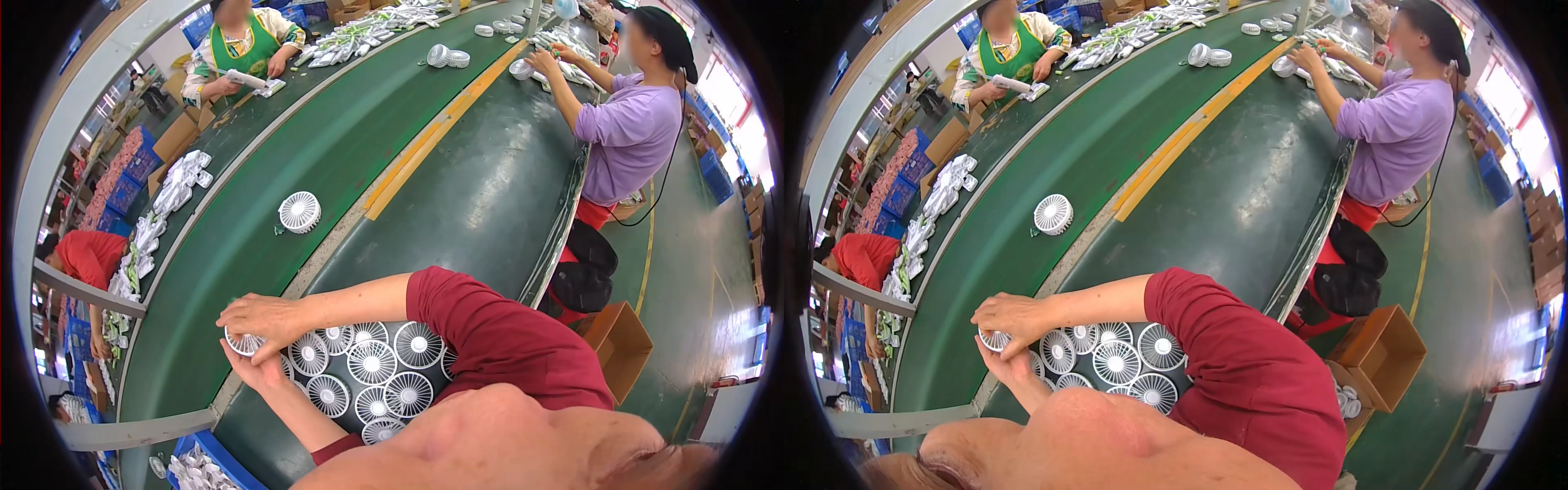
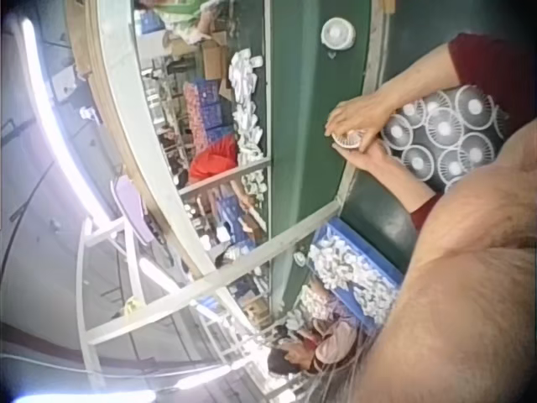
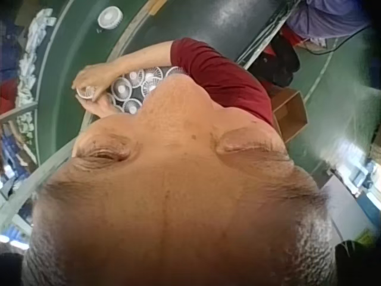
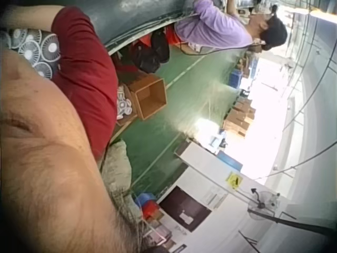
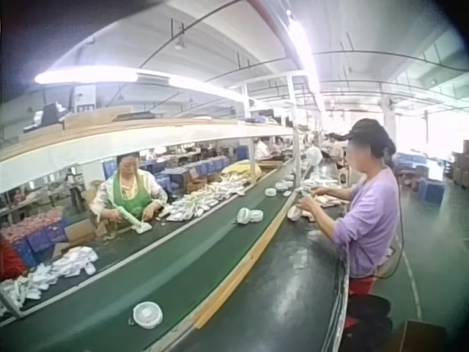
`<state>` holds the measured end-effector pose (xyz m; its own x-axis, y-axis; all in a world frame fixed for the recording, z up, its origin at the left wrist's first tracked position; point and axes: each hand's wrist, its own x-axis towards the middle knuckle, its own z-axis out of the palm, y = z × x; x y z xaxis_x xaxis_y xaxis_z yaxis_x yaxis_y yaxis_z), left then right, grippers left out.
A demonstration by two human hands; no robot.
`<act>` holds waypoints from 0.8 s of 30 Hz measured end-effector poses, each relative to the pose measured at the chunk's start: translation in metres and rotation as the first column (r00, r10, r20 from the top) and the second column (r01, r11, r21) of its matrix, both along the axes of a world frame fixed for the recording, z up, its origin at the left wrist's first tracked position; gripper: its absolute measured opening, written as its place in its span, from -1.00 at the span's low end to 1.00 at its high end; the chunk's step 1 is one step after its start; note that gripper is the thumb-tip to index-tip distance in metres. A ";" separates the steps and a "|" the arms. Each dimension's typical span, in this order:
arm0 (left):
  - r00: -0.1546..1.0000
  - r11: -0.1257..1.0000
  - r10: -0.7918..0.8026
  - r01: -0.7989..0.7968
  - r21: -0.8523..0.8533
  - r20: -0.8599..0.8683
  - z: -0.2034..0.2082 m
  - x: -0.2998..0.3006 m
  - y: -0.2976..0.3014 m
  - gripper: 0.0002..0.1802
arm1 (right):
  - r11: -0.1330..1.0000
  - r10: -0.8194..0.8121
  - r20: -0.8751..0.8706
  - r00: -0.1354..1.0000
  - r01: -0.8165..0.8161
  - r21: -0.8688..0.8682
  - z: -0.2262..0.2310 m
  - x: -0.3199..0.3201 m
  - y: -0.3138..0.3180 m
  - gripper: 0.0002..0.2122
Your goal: The person removes fan covers from a box, arranges them on the table, assembles fan components together by hand, and places the assembled fans onto the conveyor belt.
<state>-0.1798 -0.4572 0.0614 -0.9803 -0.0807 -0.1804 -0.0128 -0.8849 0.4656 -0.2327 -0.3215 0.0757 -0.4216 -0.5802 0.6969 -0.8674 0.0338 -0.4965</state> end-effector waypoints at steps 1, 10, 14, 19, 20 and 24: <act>0.999 0.999 0.026 -0.025 -0.040 0.021 0.005 0.002 0.002 -0.54 | 0.999 -0.024 0.007 1.000 0.024 -0.033 -0.001 0.002 -0.002 -0.62; 0.839 0.624 0.418 -0.544 -0.561 -0.349 0.021 0.018 0.045 -0.63 | 0.972 0.006 0.270 0.963 0.058 -0.228 -0.003 0.016 -0.011 -0.44; 0.783 0.525 0.433 -0.622 -0.581 -0.447 0.018 0.018 0.047 -0.62 | 0.969 0.044 0.346 0.937 0.044 -0.243 0.001 0.021 -0.013 -0.45; 0.931 0.862 0.337 -0.364 -0.353 -0.138 0.037 0.021 0.033 -0.51 | 0.976 0.064 0.163 0.985 -0.028 -0.216 0.002 0.011 -0.006 -0.43; 0.964 0.928 0.262 -0.266 -0.259 -0.052 0.038 0.021 0.029 -0.46 | 0.977 0.094 0.092 0.991 -0.075 -0.199 0.003 0.011 -0.006 -0.43; 0.963 0.894 0.254 -0.268 -0.360 -0.085 0.022 0.018 0.028 -0.47 | 0.991 -0.021 0.097 0.995 0.033 -0.126 -0.009 0.018 -0.010 -0.35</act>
